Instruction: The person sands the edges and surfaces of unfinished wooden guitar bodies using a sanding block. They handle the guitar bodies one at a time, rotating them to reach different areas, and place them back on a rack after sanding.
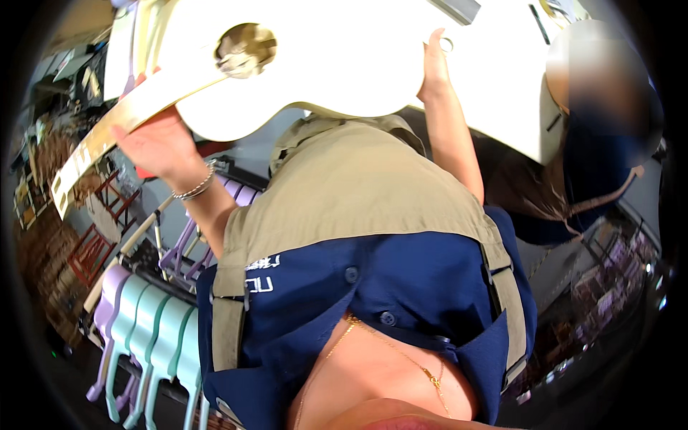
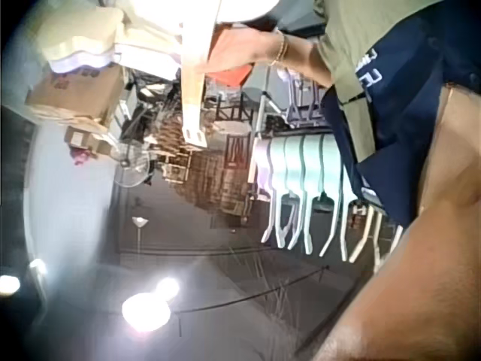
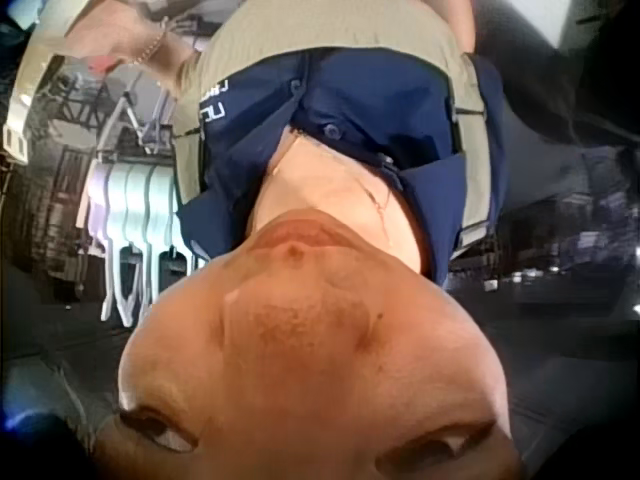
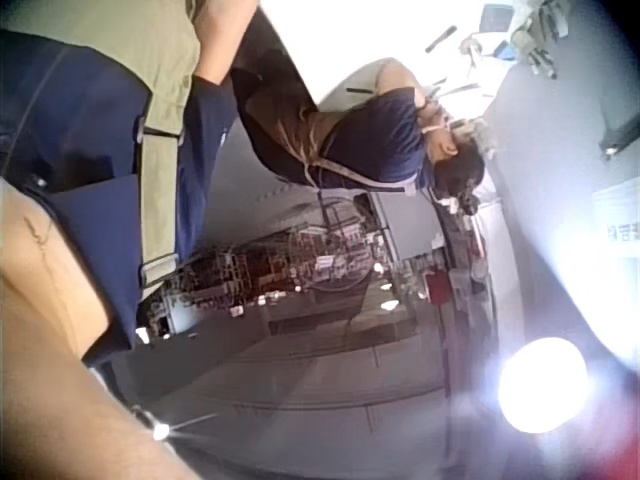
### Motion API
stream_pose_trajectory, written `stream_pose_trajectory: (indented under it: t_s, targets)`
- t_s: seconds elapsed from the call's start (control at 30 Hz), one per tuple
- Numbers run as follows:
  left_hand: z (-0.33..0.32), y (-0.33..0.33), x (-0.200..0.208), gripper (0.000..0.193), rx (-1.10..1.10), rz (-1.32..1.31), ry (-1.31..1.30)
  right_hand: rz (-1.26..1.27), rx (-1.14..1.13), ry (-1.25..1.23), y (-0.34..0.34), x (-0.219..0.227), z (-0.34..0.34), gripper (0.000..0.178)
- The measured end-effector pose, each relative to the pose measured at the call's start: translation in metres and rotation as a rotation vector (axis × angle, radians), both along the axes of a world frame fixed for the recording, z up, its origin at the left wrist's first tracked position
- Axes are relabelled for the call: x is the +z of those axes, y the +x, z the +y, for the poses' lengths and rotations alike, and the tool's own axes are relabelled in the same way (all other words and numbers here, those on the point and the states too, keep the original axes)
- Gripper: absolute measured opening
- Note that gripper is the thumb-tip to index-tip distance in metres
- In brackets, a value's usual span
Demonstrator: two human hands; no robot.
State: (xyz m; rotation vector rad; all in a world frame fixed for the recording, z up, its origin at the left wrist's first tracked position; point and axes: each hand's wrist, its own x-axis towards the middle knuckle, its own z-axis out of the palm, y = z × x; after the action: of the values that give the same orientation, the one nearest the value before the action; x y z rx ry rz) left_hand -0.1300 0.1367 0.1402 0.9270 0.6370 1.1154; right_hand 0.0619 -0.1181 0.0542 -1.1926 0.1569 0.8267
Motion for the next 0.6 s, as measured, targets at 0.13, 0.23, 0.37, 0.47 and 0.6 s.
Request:
stream_pose_trajectory:
  t_s: [0.13,0.23,0.37,0.47,0.6]
  targets:
    - [-0.025,0.005,0.017,0.055,-0.077,-0.022,0.084,0.086,-0.065,0.07,-0.001,-0.01,-0.011,0.08]
    - [-0.041,0.007,0.023,0.055,-0.113,0.028,0.203,0.108,-0.139,0.051,-0.002,-0.025,-0.017,0.076]
    - [-0.056,0.009,0.031,0.056,-0.105,0.075,0.261,0.116,-0.17,0.053,-0.004,-0.035,-0.019,0.075]
    - [-0.055,0.004,0.033,0.046,-0.138,0.087,0.318,0.128,-0.154,0.173,-0.005,-0.042,-0.022,0.076]
    - [-0.026,-0.016,0.036,0.047,-0.459,-0.062,0.605,-0.052,0.116,0.393,-0.005,-0.084,-0.04,0.061]
